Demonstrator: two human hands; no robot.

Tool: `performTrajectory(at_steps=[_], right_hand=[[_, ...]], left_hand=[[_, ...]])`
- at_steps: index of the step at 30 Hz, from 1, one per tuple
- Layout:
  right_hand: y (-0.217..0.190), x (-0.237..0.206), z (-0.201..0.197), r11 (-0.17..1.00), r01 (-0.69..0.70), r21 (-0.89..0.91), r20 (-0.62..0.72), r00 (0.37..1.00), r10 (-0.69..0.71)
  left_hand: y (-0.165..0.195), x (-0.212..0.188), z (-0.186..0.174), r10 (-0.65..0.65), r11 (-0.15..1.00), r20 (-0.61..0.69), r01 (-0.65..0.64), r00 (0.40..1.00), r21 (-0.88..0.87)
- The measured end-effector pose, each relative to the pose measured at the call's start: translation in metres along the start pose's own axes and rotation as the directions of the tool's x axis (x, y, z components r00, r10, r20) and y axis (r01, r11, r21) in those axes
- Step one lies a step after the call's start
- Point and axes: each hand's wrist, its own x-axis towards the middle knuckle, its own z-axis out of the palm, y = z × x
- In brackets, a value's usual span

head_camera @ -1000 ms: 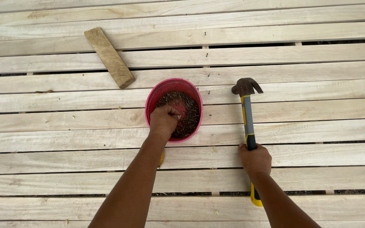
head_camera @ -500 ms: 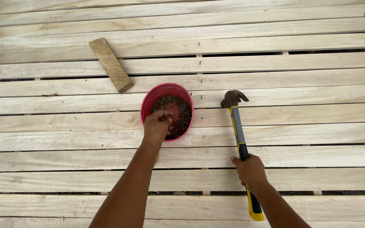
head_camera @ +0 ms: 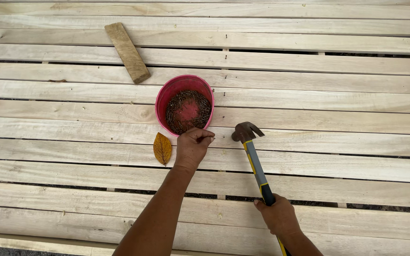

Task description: The person takes nails from a pink bucket and hammers them into the wooden slats of a large frame, working along the slats one nail at a time. They hold the hammer in one hand while positioning each nail with the other hand and driving it flush into the wood.

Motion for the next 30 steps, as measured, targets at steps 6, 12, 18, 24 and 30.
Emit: performTrajectory(at_steps=[6,12,18,24,30], right_hand=[[0.017,0.012,0.010,0.984,0.043,-0.173,-0.019,0.999,-0.047],[0.020,0.018,0.010,0.987,0.081,-0.139,-0.044,0.995,-0.088],[0.017,0.016,0.009,0.988,0.045,-0.149,-0.036,0.998,-0.051],[0.015,0.013,0.010,0.989,0.029,-0.147,-0.035,0.999,-0.034],[0.015,0.007,0.012,0.988,0.040,-0.150,-0.040,0.998,-0.047]], left_hand=[[-0.029,-0.019,0.031,-0.013,0.977,-0.021,0.017,1.000,0.210],[-0.053,-0.023,0.042,-0.091,0.959,0.018,0.083,0.996,0.270],[-0.051,-0.025,0.043,0.061,0.922,0.090,-0.091,0.994,0.377],[-0.046,-0.032,0.048,0.059,0.873,0.100,-0.100,0.993,0.478],[-0.047,-0.035,0.049,0.048,0.876,0.133,-0.106,0.990,0.471]])
